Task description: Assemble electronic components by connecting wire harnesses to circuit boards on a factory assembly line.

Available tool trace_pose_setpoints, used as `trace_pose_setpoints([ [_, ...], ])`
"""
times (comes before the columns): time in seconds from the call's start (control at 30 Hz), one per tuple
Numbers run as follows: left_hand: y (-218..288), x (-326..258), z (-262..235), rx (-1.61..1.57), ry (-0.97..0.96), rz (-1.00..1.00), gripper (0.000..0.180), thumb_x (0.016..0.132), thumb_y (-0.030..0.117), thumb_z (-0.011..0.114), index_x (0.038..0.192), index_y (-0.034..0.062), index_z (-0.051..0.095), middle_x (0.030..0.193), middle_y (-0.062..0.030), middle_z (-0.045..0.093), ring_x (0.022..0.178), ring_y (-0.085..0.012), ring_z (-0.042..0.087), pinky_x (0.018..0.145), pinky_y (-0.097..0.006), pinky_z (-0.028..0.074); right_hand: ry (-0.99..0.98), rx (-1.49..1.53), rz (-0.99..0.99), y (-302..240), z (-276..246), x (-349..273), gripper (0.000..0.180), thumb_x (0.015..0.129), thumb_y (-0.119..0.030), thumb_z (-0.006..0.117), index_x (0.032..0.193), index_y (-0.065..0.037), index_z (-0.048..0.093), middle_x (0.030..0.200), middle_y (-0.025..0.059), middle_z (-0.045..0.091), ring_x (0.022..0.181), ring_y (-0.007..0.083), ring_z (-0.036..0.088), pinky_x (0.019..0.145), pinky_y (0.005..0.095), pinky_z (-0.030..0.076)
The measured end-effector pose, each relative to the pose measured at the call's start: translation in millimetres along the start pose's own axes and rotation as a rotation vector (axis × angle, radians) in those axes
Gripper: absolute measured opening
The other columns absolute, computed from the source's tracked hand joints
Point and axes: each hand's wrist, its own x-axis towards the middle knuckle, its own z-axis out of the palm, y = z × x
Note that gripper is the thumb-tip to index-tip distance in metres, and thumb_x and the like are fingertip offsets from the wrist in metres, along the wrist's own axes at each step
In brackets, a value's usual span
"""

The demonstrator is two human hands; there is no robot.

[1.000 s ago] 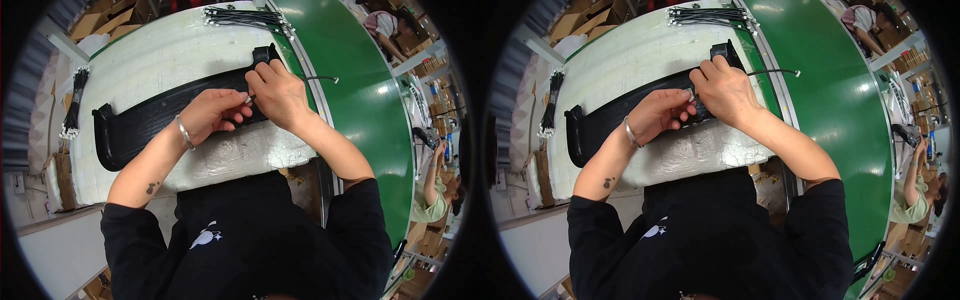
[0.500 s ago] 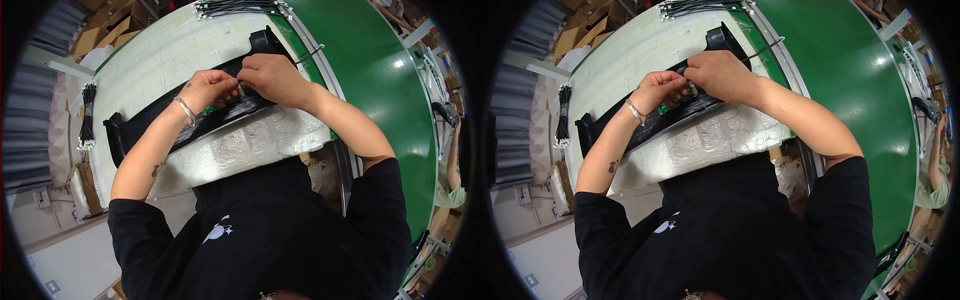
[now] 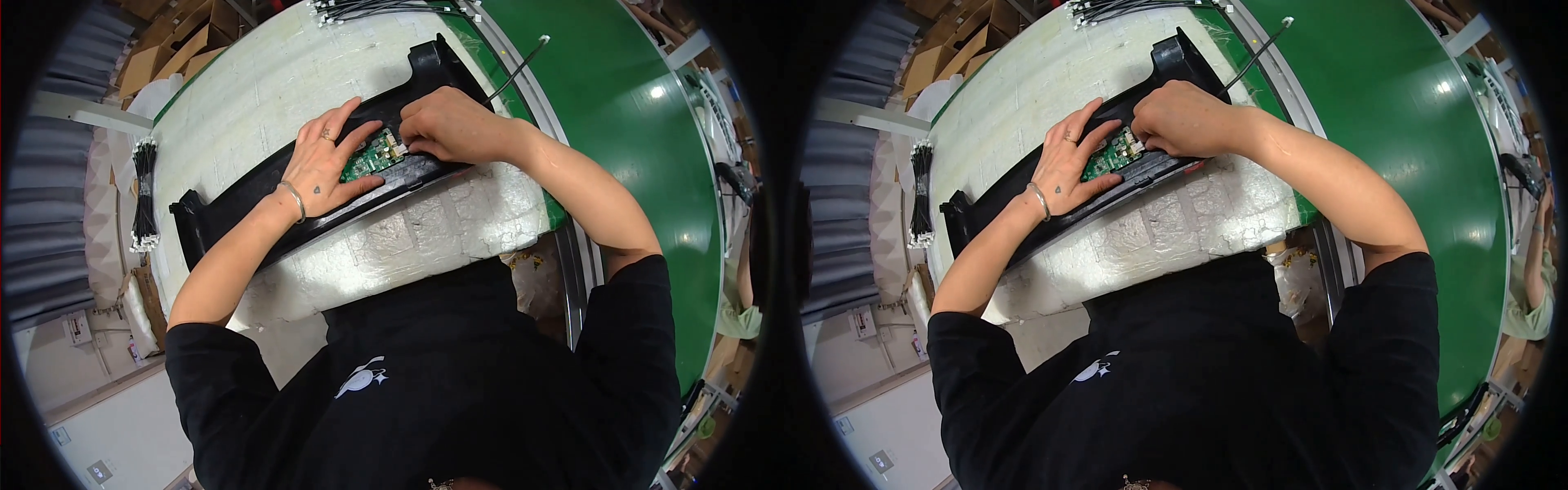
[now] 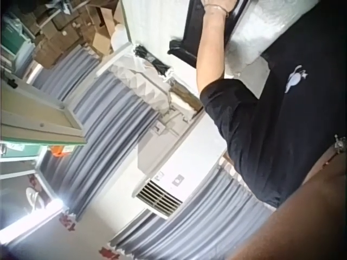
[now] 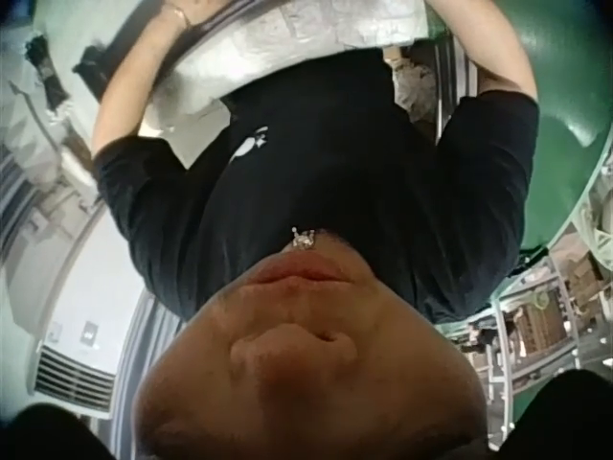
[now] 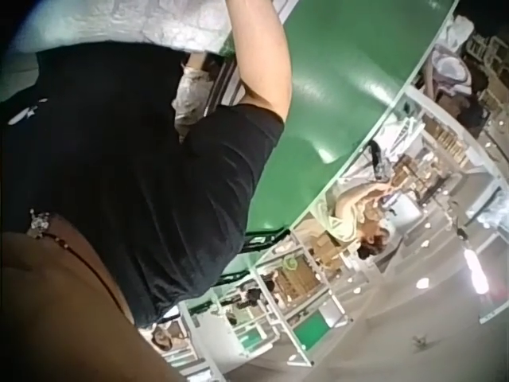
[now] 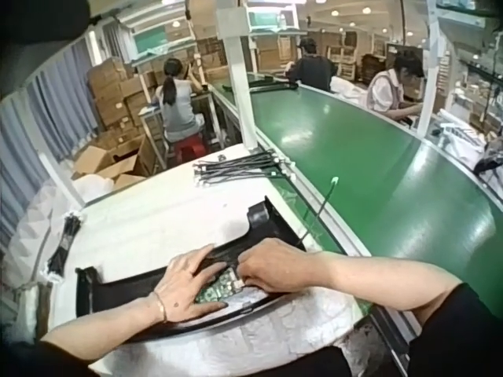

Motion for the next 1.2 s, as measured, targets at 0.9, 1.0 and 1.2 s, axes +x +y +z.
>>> trace_pose_setpoints([
  [0.9,97,44,-101,-0.042,0.223,0.460,0.049,0.066,0.026,0.075,0.111,0.0128,0.060,0.132,-0.0154,0.044,0.117,-0.0356,0.041,0.096,-0.044,0.039,0.571,-0.410,0.121,-20,-24,-94,0.022,0.063,-0.016,0.072,0.078,-0.009,0.056,0.074,0.0047,0.052,0.067,0.0224,0.053,0.051,0.0338,0.044],
  [1.0,80,36,-82,-0.149,0.140,0.321,0.052,0.065,0.021,0.075,0.112,0.0084,0.057,0.135,-0.0187,0.040,0.123,-0.0398,0.036,0.100,-0.047,0.034,0.749,-0.464,0.348,6,-59,-127,0.024,0.065,-0.017,0.074,0.080,-0.007,0.058,0.071,0.0076,0.053,0.064,0.0262,0.054,0.053,0.0362,0.045],
  [1.2,56,41,-53,-0.290,0.041,0.220,0.051,0.068,0.019,0.073,0.113,0.0057,0.055,0.137,-0.0198,0.036,0.125,-0.0409,0.032,0.103,-0.049,0.030,0.824,-0.720,0.902,80,-79,-220,0.028,0.067,-0.018,0.074,0.086,-0.006,0.057,0.080,0.0094,0.058,0.076,0.0293,0.058,0.064,0.0411,0.048],
])
